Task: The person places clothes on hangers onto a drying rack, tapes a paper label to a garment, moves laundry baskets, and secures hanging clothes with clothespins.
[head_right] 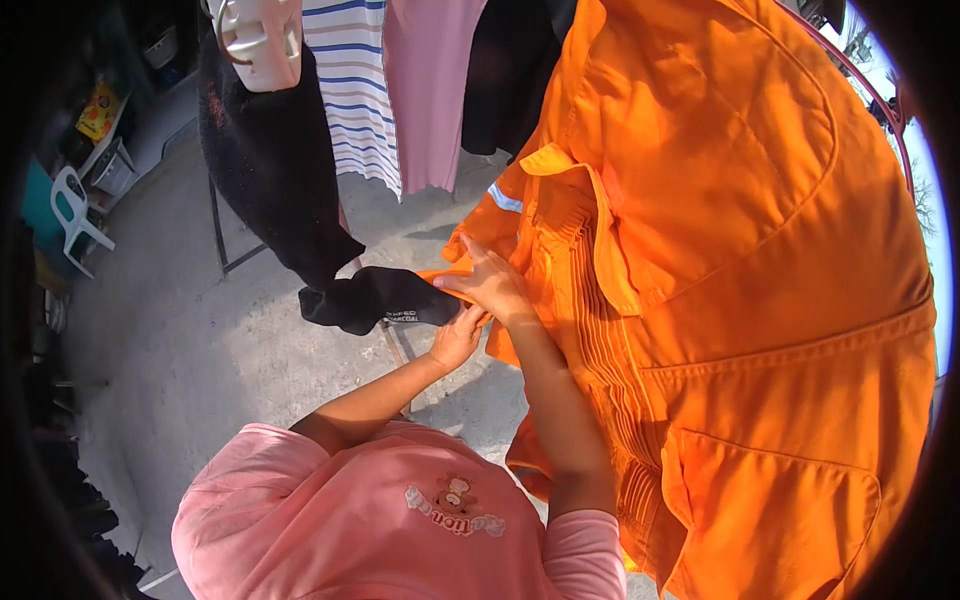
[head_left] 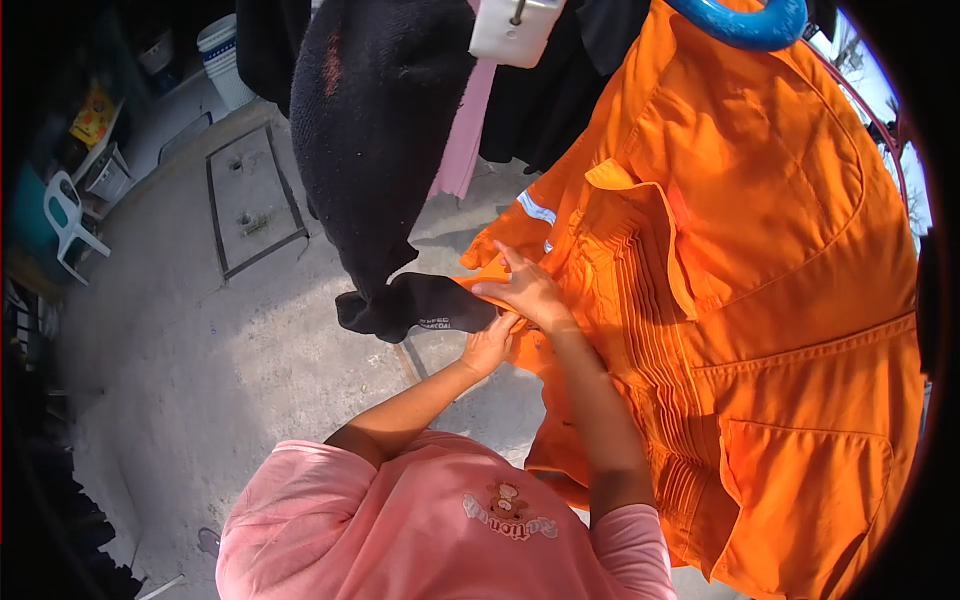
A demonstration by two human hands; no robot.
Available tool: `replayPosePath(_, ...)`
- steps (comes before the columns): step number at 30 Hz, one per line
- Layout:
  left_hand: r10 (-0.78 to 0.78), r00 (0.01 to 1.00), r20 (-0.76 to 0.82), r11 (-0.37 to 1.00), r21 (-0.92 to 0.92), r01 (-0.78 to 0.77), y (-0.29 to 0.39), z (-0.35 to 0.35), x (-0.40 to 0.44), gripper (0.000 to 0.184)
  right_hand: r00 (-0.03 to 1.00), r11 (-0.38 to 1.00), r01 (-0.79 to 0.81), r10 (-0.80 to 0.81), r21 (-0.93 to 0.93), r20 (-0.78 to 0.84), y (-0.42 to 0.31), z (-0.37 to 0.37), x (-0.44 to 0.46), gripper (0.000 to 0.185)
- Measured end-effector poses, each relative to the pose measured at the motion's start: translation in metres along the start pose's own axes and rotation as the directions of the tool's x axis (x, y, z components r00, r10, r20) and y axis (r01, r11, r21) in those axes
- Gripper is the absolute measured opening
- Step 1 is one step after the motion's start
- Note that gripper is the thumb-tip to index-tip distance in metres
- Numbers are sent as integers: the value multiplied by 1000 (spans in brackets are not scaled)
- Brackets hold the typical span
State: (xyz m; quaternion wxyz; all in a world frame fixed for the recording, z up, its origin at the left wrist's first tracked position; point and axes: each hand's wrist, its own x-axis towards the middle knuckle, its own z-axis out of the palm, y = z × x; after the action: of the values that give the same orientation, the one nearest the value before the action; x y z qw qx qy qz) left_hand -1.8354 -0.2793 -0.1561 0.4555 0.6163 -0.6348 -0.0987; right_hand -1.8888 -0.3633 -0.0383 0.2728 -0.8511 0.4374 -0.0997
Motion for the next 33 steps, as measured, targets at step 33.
replayPosePath(33, -467, 884, -3, 518, -811, 271, 23, -120, 82, 76, 957, -121, -148, -268, 982, 111, 8, -1, -17, 33)
